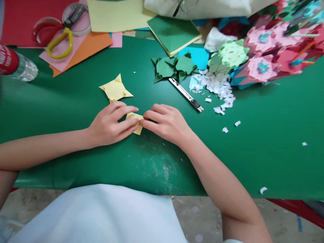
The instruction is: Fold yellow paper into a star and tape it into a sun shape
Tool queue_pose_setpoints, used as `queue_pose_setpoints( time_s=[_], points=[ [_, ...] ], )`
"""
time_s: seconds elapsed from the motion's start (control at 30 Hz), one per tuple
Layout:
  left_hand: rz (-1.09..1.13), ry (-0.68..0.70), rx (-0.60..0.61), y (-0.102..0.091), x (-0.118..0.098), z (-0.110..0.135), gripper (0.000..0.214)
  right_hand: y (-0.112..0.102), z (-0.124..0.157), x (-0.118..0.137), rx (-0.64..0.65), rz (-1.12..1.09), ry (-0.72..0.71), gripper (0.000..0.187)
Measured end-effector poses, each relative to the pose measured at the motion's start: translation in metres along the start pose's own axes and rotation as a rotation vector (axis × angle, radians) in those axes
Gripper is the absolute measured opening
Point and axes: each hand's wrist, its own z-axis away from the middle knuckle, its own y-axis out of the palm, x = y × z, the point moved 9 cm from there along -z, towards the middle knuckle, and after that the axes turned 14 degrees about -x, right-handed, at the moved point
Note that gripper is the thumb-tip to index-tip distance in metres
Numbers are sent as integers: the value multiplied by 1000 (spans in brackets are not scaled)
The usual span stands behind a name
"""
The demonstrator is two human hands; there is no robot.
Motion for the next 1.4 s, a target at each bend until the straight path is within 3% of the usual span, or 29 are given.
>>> queue_pose_setpoints(
  time_s=[0.13, 0.3, 0.43, 0.8, 1.17, 1.4],
  points=[
    [-63, 127, -45, -2, -12, 7, 15, -1, 0, 2, -14, -14, -17, 9],
    [-59, 136, 5, -1, -18, 13, 27, -2, -1, 3, -13, -31, -17, 8],
    [-94, 158, 35, -2, -22, 11, 20, -1, -2, 4, -16, -50, -12, 12],
    [22, 70, 95, -3, -19, 10, 29, 1, 0, -2, -14, -136, 90, 16],
    [33, 115, 121, -6, -24, 12, 31, 11, 5, -22, 44, -320, 472, 11],
    [33, 96, 115, -4, -21, 13, 29, 19, 6, -19, 161, -226, 534, 19]
  ],
)
